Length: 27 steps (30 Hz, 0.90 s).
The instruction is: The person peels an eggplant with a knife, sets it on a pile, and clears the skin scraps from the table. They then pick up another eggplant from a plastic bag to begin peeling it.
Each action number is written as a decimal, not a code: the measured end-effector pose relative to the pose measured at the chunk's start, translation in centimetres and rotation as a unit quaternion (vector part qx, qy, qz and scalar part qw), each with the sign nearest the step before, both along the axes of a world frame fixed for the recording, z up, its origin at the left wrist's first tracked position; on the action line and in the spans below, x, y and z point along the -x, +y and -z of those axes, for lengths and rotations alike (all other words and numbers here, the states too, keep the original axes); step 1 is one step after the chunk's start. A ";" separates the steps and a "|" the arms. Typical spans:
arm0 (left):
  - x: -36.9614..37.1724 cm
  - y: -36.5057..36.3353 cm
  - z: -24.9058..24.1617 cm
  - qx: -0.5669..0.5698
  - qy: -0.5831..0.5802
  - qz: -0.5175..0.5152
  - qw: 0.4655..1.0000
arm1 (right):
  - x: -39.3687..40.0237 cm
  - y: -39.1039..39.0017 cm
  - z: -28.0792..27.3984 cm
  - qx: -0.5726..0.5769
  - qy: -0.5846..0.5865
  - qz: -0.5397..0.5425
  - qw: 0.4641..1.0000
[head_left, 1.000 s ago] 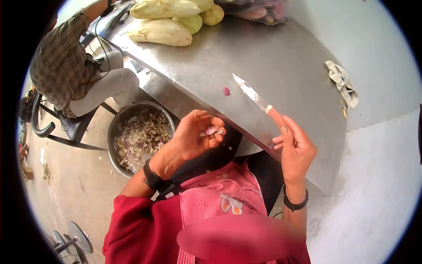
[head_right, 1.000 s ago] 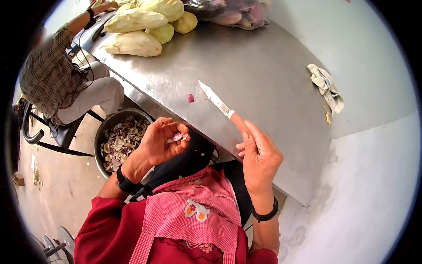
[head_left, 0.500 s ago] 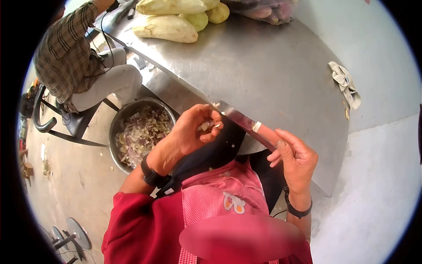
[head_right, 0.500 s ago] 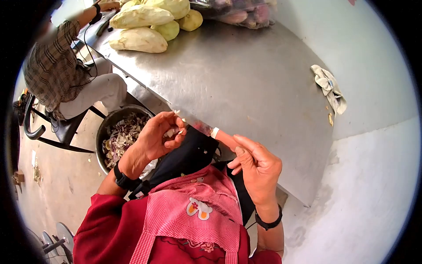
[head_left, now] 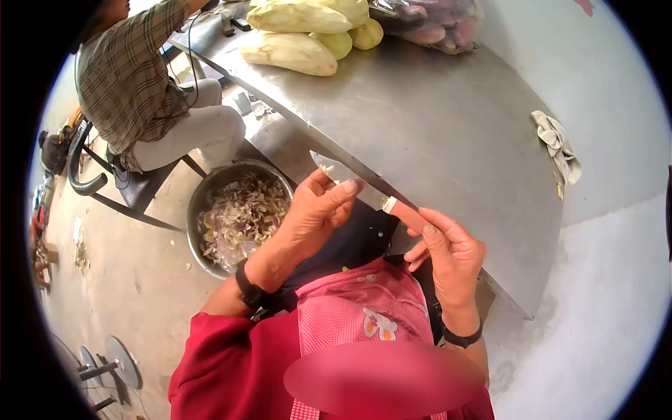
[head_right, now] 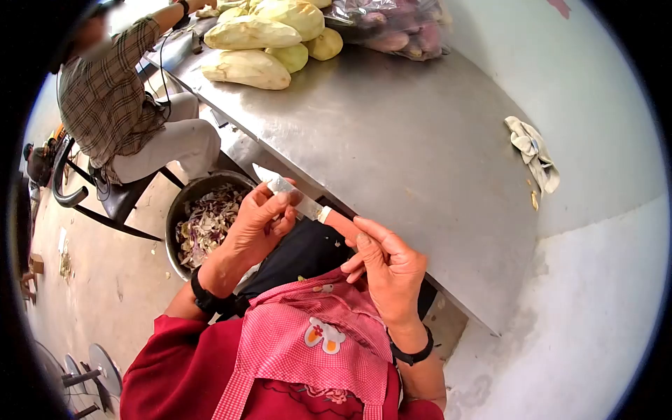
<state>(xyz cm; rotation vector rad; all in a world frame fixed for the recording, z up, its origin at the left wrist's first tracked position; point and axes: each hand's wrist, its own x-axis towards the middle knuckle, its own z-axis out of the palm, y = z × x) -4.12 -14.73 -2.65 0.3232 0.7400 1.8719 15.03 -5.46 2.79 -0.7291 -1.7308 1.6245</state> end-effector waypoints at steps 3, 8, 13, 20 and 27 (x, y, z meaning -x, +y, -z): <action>-0.1 -0.1 0.6 0.011 0.026 -0.036 0.999 | 0.1 -0.6 0.0 0.000 0.004 -0.008 1.000; 0.8 -1.1 0.4 0.024 0.010 -0.081 0.996 | -0.1 -1.1 -0.1 -0.007 0.005 -0.024 1.000; 2.0 -2.5 0.3 0.041 0.019 -0.121 0.992 | -0.5 -1.7 -0.5 -0.017 0.001 -0.033 0.999; 6.6 -6.4 5.9 0.082 0.095 -0.171 0.977 | -1.8 -2.1 -1.0 -0.033 0.004 -0.022 0.999; 10.8 -11.5 10.2 0.444 0.710 -0.256 0.483 | -4.8 0.5 -4.0 -0.092 0.023 0.057 0.994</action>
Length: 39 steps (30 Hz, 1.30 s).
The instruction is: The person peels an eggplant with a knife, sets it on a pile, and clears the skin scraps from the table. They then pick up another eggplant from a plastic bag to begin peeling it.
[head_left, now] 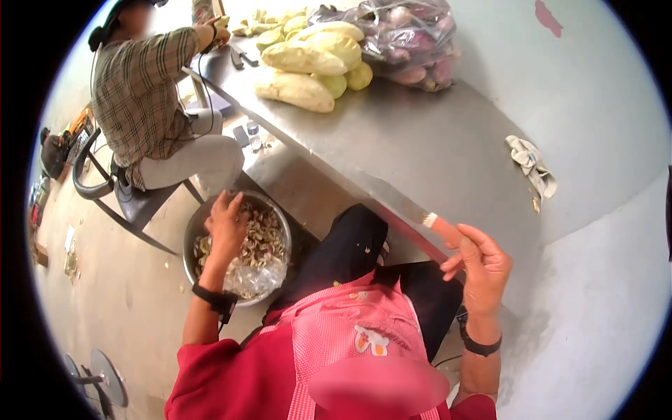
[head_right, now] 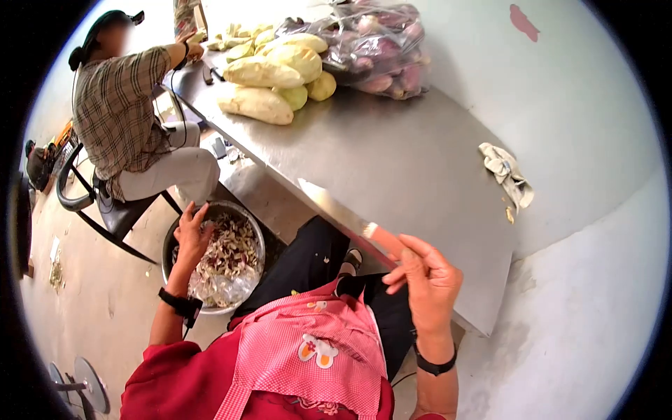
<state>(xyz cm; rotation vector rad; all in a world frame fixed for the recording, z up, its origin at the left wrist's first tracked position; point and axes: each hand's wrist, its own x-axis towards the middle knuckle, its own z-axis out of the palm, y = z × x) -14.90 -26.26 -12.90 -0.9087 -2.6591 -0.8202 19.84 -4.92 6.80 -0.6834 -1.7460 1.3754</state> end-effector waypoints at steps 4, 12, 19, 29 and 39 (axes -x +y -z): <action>2.5 0.1 -1.4 -0.228 -0.177 0.014 0.957 | -2.3 3.2 -2.1 -0.034 0.013 0.059 0.998; -0.2 6.5 -8.3 -0.316 -0.088 0.081 0.941 | -5.8 11.2 -3.8 0.010 -0.035 0.123 0.992; -5.3 16.3 -11.9 -0.327 -0.004 0.215 0.920 | -7.0 17.8 0.5 0.132 -0.073 0.108 0.983; -5.8 21.6 -12.6 -0.242 0.043 0.251 0.936 | -6.4 23.5 -0.2 -0.220 -0.353 0.124 0.901; -5.9 21.0 -12.6 -0.204 0.049 0.258 0.943 | 14.1 26.3 -8.5 -0.374 -0.317 0.067 0.869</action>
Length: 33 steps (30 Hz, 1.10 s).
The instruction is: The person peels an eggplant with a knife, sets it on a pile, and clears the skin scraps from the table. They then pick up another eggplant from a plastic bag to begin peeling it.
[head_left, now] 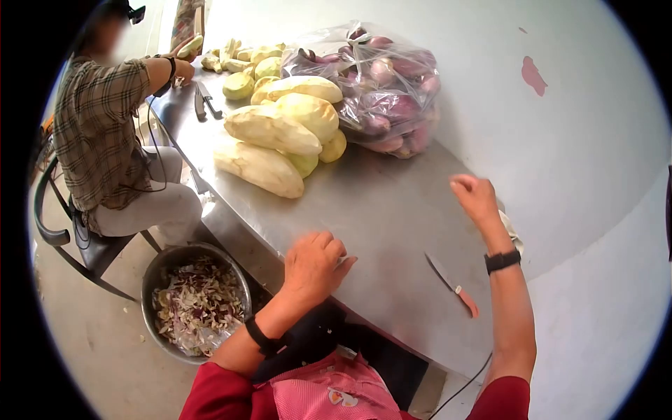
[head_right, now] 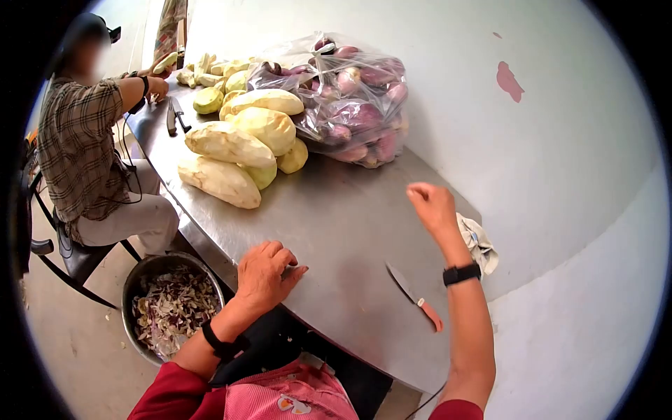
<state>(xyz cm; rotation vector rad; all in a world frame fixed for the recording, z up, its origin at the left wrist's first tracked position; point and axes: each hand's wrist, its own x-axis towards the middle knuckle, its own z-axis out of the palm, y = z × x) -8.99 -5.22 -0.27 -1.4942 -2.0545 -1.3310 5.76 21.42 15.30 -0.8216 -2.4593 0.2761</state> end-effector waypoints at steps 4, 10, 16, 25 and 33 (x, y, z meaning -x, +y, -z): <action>0.1 -0.2 -0.2 0.012 0.001 0.014 1.000 | 7.5 0.8 -2.0 -0.059 0.008 -0.052 0.997; 0.4 0.0 0.0 0.002 -0.003 0.022 1.000 | 15.4 3.4 -4.3 -0.129 0.000 -0.060 0.990; 0.6 0.0 -0.1 0.013 0.000 0.031 0.999 | 20.6 5.0 -2.8 -0.221 0.021 -0.172 0.960; 0.7 0.0 0.1 0.026 -0.001 0.038 0.999 | 30.0 5.1 -0.8 -0.145 0.078 -0.277 0.947; 1.3 0.2 0.4 0.017 -0.006 0.039 0.999 | 35.3 8.4 1.4 -0.104 0.027 -0.084 0.991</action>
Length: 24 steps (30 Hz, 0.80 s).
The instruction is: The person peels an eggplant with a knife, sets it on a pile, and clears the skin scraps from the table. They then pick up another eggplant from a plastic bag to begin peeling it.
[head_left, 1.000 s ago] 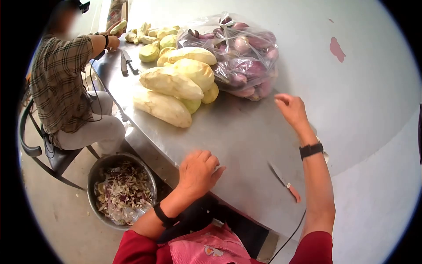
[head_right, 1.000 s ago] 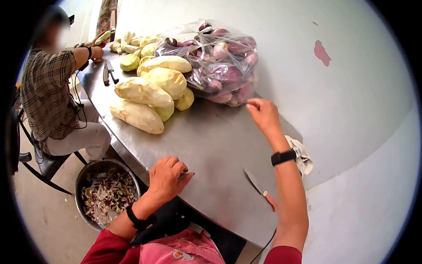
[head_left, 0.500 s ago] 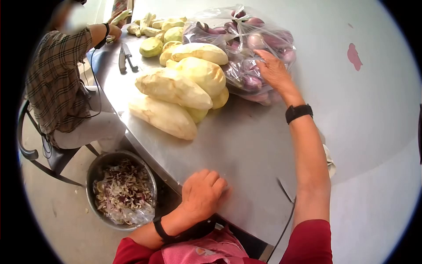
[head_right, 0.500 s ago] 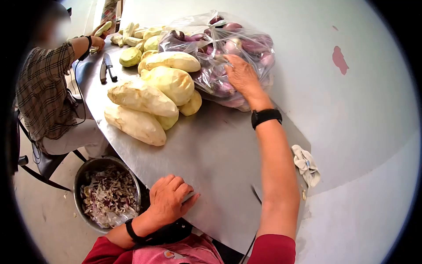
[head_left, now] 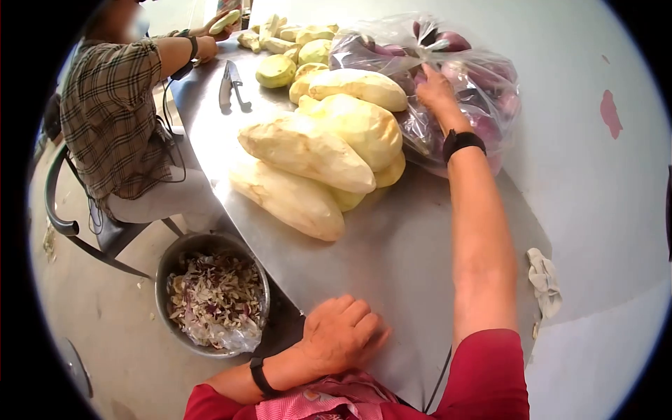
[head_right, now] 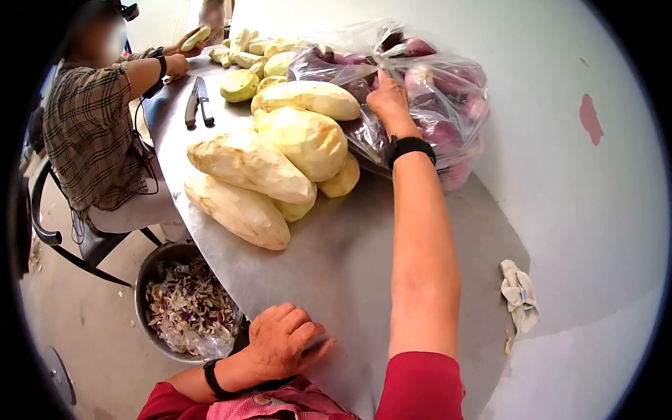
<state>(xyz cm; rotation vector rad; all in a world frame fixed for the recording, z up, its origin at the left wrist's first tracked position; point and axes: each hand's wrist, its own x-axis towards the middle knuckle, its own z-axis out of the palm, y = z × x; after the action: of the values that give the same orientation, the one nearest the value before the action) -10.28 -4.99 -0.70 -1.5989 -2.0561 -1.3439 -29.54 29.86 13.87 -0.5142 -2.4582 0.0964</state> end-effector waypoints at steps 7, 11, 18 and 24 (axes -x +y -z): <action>0.0 0.1 -0.3 -0.005 0.001 0.001 1.000 | 4.0 3.7 0.3 0.137 0.057 -0.148 0.978; -0.1 0.0 -0.5 -0.005 -0.005 0.002 1.000 | 3.0 2.3 -0.4 0.192 0.072 -0.145 0.968; 0.0 0.0 -0.2 -0.008 0.000 0.002 1.000 | 2.6 1.0 -0.9 0.107 0.001 -0.019 0.994; 0.1 -0.1 -0.3 -0.013 -0.007 0.005 1.000 | 2.5 0.9 0.2 -0.011 0.043 0.016 0.999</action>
<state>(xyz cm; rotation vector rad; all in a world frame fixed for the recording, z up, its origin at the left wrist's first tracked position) -10.40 -5.12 -0.42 -1.5961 -2.0326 -1.3824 -32.06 30.74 13.64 -0.5290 -2.3645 0.0763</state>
